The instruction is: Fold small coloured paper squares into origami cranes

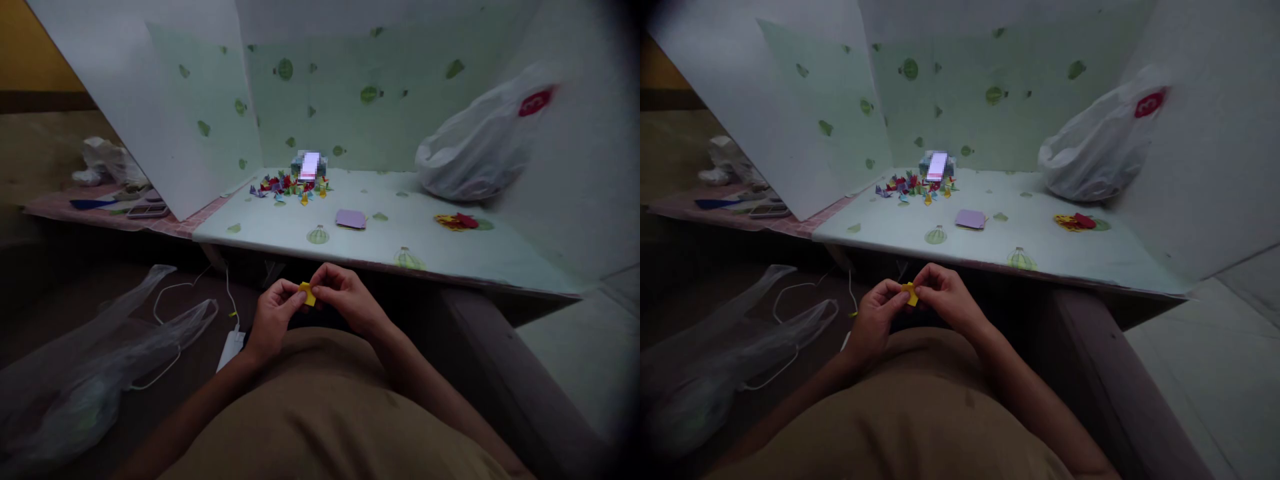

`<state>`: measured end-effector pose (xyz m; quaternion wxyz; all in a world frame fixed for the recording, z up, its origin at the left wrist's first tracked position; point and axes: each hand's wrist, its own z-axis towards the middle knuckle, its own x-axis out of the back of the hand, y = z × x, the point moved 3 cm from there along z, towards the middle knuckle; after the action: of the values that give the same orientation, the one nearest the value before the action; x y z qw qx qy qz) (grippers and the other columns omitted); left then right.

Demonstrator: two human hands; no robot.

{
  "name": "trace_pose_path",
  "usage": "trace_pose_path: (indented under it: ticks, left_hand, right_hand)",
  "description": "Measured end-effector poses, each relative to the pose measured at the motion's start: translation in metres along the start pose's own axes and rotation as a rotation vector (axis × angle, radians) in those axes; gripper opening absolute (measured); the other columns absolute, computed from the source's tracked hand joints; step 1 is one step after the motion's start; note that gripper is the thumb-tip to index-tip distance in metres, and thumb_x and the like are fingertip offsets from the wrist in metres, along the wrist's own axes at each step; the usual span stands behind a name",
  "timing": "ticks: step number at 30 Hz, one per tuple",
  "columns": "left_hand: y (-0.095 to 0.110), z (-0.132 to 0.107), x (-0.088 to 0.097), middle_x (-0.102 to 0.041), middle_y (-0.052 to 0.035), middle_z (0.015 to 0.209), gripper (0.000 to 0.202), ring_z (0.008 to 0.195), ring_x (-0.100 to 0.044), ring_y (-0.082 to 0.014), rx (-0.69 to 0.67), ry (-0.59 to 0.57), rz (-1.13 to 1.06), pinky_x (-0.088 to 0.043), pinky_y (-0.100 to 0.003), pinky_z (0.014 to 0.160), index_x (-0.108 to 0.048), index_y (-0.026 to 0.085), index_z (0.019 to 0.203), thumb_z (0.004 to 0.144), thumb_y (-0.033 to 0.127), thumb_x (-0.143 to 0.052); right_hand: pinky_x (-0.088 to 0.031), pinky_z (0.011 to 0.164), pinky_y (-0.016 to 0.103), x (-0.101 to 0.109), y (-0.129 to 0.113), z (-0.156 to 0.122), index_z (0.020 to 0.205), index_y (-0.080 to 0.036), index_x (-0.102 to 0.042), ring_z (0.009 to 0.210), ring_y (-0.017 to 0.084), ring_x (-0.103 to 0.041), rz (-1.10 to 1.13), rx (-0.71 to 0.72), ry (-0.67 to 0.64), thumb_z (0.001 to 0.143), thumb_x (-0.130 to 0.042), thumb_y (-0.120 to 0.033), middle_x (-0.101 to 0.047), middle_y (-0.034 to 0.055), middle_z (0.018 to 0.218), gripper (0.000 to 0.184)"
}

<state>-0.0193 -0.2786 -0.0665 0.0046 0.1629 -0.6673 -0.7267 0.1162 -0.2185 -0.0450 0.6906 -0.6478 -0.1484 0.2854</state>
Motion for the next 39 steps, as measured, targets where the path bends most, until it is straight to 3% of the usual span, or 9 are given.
trace_pose_path:
  ticks: [7, 19, 29, 34, 39]
  left_hand:
    - [-0.001, -0.007, 0.006, -0.066, 0.0016, 0.072, 0.021, 0.062, -0.059, -0.0099, 0.013, 0.046, -0.047, -0.047, -0.022, 0.062, -0.064, 0.016, 0.082, 0.076, 0.032, -0.076]
    - [0.001, -0.016, 0.015, -0.065, 0.0005, 0.069, 0.019, 0.066, -0.057, -0.0115, -0.030, 0.058, 0.062, -0.045, -0.024, 0.066, -0.066, 0.016, 0.076, 0.083, 0.033, -0.069]
    - [0.004, -0.018, 0.008, -0.068, -0.0006, 0.073, 0.024, 0.065, -0.063, -0.0132, 0.018, 0.043, 0.051, -0.052, -0.025, 0.063, -0.064, 0.016, 0.077, 0.075, 0.036, -0.076]
    - [0.003, -0.017, 0.010, -0.068, -0.0009, 0.073, 0.025, 0.062, -0.062, -0.0123, 0.026, 0.054, 0.053, -0.052, -0.024, 0.059, -0.065, 0.015, 0.078, 0.074, 0.037, -0.077]
    - [0.003, -0.017, 0.010, -0.068, -0.0008, 0.073, 0.023, 0.060, -0.061, -0.0117, 0.035, 0.049, 0.084, -0.051, -0.024, 0.058, -0.067, 0.015, 0.079, 0.075, 0.036, -0.074]
  right_hand:
    - [-0.045, 0.054, 0.023, -0.008, 0.010, -0.002, 0.080, -0.018, -0.062, 0.056, 0.010, -0.058, 0.095, -0.031, -0.034, 0.075, -0.074, -0.026, -0.063, -0.0027, 0.066, 0.015]
    - [-0.044, 0.055, 0.024, -0.011, 0.009, -0.004, 0.076, -0.017, -0.064, 0.056, 0.010, -0.056, 0.038, -0.061, -0.021, 0.074, -0.077, -0.029, -0.061, -0.0024, 0.067, 0.018]
    - [-0.042, 0.057, 0.025, -0.012, 0.010, -0.005, 0.075, -0.018, -0.062, 0.061, 0.011, -0.053, -0.021, -0.037, -0.039, 0.074, -0.078, -0.034, -0.060, -0.0015, 0.069, 0.023]
    - [-0.042, 0.061, 0.026, -0.014, 0.010, -0.005, 0.079, -0.019, -0.062, 0.068, 0.014, -0.053, -0.212, 0.085, 0.001, 0.080, -0.072, -0.030, -0.060, -0.0001, 0.075, 0.015]
    - [-0.043, 0.067, 0.028, -0.017, 0.001, -0.009, 0.079, -0.019, -0.063, 0.076, 0.015, -0.054, -0.437, 0.330, 0.069, 0.084, -0.065, -0.017, -0.057, 0.0017, 0.082, 0.006]
